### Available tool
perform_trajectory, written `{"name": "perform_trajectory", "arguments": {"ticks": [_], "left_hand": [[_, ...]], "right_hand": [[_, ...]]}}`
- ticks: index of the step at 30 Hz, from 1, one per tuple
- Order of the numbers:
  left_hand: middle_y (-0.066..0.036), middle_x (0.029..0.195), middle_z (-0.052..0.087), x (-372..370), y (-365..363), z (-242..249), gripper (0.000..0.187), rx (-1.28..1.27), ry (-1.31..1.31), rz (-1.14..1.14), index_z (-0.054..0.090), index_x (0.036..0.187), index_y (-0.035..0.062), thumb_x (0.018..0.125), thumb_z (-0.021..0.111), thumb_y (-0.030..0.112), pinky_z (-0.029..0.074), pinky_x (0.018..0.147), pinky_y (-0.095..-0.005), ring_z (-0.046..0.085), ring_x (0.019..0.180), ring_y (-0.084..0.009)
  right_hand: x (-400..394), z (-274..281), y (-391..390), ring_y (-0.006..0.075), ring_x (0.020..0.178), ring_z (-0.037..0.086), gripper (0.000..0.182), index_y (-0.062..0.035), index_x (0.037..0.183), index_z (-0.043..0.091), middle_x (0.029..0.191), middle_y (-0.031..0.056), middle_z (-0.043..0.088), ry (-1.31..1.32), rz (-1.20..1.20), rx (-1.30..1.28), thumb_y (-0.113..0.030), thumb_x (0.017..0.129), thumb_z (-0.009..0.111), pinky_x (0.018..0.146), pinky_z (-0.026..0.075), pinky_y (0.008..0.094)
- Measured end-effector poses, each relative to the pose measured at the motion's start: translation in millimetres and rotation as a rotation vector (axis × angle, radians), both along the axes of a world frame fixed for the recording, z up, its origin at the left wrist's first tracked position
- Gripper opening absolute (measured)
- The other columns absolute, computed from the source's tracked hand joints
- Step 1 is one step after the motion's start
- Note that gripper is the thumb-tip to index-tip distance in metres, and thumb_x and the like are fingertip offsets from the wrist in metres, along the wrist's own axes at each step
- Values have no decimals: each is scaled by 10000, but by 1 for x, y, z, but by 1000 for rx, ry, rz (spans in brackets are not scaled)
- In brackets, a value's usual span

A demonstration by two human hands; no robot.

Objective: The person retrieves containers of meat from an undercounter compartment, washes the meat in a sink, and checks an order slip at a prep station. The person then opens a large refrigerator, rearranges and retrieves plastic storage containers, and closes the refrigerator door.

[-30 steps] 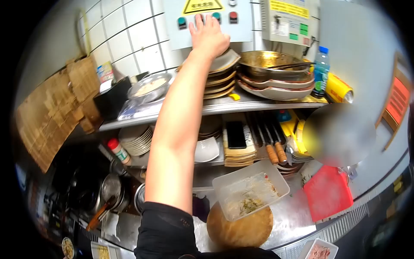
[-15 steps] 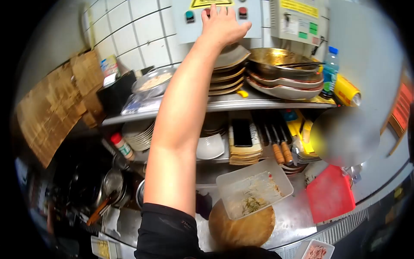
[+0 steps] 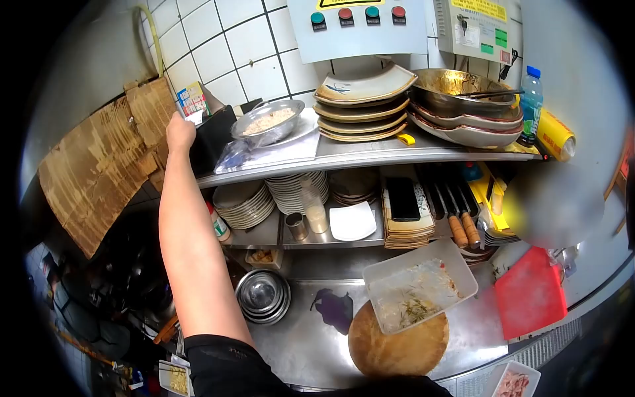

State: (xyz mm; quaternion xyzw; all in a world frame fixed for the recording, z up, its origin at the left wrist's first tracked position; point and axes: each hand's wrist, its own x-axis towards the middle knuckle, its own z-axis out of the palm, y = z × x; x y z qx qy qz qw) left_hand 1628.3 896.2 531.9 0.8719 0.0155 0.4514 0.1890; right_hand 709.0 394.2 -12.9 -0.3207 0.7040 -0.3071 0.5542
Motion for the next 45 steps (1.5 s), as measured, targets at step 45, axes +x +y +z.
{"name": "perform_trajectory", "arguments": {"ticks": [45], "left_hand": [[-132, 1024, 669, -31, 43, -239, 272, -1219, 10, -848, 580, 1129, -38, 887, 695, 11, 529, 825, -324, 653, 928, -218]], "right_hand": [[-21, -31, -17, 106, 648, 566, 185, -108, 1083, 657, 940, 27, 692, -89, -60, 83, -157, 907, 631, 491, 409, 236]]}}
